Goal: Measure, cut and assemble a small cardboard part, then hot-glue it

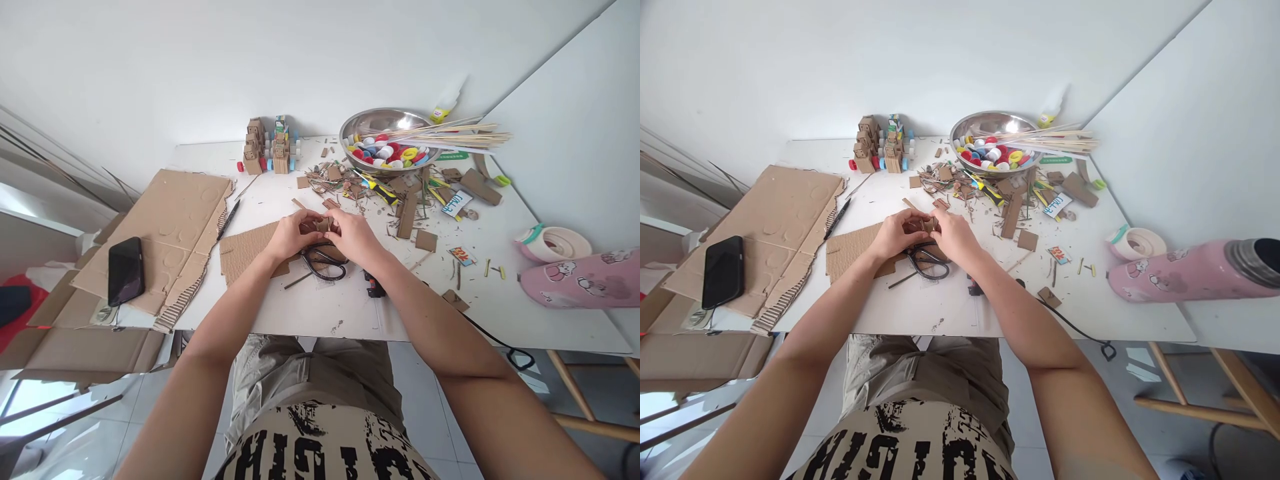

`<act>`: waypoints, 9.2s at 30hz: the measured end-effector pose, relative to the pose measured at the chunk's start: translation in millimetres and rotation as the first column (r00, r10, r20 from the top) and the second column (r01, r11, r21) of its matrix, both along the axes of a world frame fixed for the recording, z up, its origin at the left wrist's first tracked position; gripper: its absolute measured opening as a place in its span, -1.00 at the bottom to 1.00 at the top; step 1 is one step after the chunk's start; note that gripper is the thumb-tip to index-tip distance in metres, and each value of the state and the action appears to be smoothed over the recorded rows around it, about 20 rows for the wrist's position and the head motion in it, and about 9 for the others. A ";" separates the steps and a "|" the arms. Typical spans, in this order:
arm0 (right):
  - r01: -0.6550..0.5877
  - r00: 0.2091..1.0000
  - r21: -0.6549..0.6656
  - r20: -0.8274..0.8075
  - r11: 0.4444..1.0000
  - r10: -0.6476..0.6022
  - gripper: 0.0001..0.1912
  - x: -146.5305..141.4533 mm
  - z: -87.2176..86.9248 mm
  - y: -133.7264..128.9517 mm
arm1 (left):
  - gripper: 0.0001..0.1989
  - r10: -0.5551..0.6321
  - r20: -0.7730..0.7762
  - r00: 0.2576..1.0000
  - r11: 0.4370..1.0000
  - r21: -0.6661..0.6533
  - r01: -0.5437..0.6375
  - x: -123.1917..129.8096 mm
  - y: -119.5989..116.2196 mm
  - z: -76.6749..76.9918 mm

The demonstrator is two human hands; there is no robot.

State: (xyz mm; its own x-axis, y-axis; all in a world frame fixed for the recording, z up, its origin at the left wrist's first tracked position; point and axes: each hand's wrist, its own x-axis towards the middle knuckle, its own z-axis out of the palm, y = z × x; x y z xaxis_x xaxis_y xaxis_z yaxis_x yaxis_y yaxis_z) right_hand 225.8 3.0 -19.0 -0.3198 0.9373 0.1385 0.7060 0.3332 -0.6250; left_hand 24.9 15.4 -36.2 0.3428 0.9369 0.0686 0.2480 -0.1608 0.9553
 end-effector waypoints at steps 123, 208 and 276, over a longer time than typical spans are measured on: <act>-0.039 0.929 0.209 0.369 0.977 -0.042 -0.52 5.2 44.5 -22.3 | -0.37 0.043 0.613 0.789 0.962 -0.239 0.133 -15.0 -2.3 36.0; -0.045 0.997 0.100 0.072 0.994 0.038 -0.60 9.6 11.6 0.0 | -0.66 0.003 -0.073 0.997 0.981 0.196 0.011 -5.8 6.3 3.6; 0.046 0.992 0.044 -0.123 0.998 -0.040 -0.61 -0.9 17.0 -8.7 | -0.29 -0.255 0.246 0.935 0.949 -0.124 0.291 -4.1 -3.5 18.0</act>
State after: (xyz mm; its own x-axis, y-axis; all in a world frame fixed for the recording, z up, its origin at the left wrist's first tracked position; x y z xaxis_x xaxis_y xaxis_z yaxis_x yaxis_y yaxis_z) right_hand 224.9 -5.6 -2.0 -0.2571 0.9416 0.2176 0.6395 0.3345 -0.6922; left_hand 20.8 11.9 -18.2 0.5796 0.8142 0.0346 -0.0079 -0.0369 0.9993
